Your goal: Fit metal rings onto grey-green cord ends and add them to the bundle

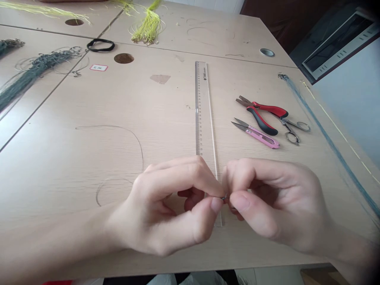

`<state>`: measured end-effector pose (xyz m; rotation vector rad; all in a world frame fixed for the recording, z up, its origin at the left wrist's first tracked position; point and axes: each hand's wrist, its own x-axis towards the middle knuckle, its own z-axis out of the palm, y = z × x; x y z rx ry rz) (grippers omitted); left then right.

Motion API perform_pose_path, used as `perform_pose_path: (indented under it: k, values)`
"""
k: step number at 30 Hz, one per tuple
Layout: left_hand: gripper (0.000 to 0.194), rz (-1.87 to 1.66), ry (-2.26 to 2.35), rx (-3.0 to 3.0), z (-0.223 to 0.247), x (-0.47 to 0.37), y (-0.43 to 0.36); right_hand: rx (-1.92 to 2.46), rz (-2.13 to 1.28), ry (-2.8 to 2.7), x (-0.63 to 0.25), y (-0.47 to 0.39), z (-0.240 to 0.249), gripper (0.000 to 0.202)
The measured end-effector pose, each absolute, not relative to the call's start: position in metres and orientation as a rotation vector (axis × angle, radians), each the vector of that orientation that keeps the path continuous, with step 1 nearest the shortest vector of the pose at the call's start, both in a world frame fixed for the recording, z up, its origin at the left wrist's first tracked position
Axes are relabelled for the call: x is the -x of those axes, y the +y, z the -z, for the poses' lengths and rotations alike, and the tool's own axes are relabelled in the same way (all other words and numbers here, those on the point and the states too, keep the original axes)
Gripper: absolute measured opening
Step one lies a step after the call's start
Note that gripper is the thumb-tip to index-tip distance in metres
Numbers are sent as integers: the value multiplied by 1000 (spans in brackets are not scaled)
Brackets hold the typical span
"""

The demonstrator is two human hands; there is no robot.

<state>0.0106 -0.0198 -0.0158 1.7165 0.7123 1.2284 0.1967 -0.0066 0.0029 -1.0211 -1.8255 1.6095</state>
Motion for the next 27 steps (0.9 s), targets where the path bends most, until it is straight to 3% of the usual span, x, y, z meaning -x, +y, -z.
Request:
perform_pose_path:
  k: [8, 20, 27]
  values:
    - [11, -1235, 758, -1683, 19, -12, -22, 1009, -1310, -1958, -196, -7, -2, 22]
    - [14, -1235, 772, -1769, 25, -2, -20, 928, -1381, -1901, -193, 5, 0, 19]
    - [15, -1211, 824, -2139, 25, 1, -9, 936, -1327, -1820, -192, 21, 13, 20]
